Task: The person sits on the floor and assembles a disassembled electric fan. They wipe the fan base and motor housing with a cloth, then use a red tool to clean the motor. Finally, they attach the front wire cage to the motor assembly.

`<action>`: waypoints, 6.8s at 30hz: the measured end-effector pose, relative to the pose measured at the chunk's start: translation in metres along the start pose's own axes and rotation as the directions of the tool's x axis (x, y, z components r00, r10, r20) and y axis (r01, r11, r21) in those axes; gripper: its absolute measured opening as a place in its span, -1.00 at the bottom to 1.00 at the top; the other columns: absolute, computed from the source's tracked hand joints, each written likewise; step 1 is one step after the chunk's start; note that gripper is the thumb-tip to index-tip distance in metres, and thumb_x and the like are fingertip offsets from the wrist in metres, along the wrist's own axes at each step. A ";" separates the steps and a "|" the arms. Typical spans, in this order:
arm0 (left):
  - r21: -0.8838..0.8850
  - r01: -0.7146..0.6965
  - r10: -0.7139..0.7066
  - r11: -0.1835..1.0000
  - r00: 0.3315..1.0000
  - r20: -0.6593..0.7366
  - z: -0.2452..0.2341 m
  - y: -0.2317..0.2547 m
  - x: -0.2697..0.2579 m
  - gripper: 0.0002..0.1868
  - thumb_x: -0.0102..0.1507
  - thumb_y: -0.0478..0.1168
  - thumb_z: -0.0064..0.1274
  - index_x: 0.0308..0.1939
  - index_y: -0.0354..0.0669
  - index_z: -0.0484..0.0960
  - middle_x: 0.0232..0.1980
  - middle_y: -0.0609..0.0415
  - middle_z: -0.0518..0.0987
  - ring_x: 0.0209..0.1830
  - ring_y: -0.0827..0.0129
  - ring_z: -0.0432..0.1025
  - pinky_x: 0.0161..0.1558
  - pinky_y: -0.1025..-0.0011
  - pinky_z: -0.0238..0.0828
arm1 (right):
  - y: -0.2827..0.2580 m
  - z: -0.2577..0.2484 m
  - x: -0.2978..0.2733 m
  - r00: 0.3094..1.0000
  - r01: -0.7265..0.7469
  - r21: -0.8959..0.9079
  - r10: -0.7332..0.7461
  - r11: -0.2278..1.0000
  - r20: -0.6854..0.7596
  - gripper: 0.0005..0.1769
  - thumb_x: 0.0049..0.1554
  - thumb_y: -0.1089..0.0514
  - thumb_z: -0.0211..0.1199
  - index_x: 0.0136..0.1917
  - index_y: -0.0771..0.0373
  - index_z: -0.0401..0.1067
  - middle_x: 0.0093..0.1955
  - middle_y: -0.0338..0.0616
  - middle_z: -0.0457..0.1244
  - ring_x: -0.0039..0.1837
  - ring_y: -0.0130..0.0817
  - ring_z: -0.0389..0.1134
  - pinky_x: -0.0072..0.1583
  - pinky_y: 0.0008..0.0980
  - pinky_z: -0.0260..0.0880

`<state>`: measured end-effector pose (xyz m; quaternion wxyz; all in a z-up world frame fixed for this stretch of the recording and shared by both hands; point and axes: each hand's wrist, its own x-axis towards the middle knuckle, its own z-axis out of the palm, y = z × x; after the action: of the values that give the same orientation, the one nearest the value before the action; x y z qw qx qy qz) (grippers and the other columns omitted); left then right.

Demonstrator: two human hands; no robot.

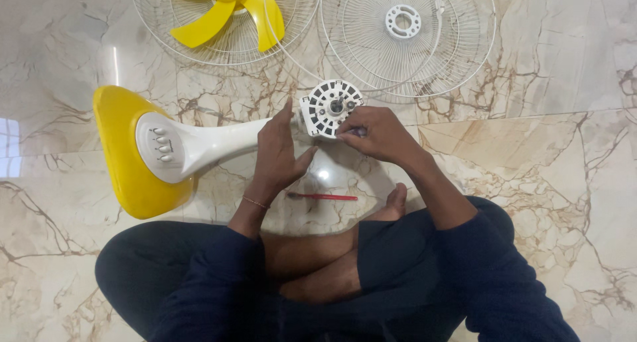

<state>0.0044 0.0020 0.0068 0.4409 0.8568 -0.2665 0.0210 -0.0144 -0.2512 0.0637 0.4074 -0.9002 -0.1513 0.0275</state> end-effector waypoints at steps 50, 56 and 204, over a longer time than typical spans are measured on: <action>0.029 -0.048 0.049 0.998 0.998 -0.035 -0.006 -0.009 0.002 -0.33 0.31 -0.09 0.15 0.41 -0.38 0.36 0.24 -0.24 0.44 0.21 -0.07 0.36 0.22 0.10 0.29 | 0.029 0.028 -0.017 0.791 -0.210 -0.613 0.500 0.762 0.352 -0.33 -0.07 -0.21 0.44 0.24 0.08 0.48 0.23 0.13 0.25 0.22 0.23 0.27 0.12 0.06 0.38; 0.058 -0.023 0.025 0.998 0.999 -0.027 0.004 -0.015 0.000 -0.25 0.26 -0.10 0.18 0.45 -0.36 0.29 0.32 -0.24 0.41 0.29 -0.09 0.32 0.30 0.05 0.23 | -0.006 0.084 -0.041 0.719 -0.167 -0.418 0.400 0.893 0.568 -0.53 0.00 -0.14 0.40 0.11 0.10 0.49 0.08 0.00 0.35 0.14 0.01 0.40 0.13 -0.05 0.42; 0.220 -0.006 0.002 0.975 1.000 0.019 0.012 -0.011 -0.006 -0.03 0.14 -0.17 0.28 0.53 -0.35 0.12 0.47 -0.24 0.28 0.43 -0.06 0.19 0.40 0.03 0.04 | 0.034 -0.045 0.038 0.922 -0.306 0.529 0.385 0.792 -0.044 -0.77 0.19 0.14 0.23 0.00 0.35 0.52 -0.27 -0.18 0.30 -0.34 -0.40 0.20 -0.22 -0.23 0.13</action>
<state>0.0024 0.0005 -0.0103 0.3408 0.9000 -0.2685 0.0433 0.0380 -0.2933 0.0714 0.6299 -0.7709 0.0597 0.0736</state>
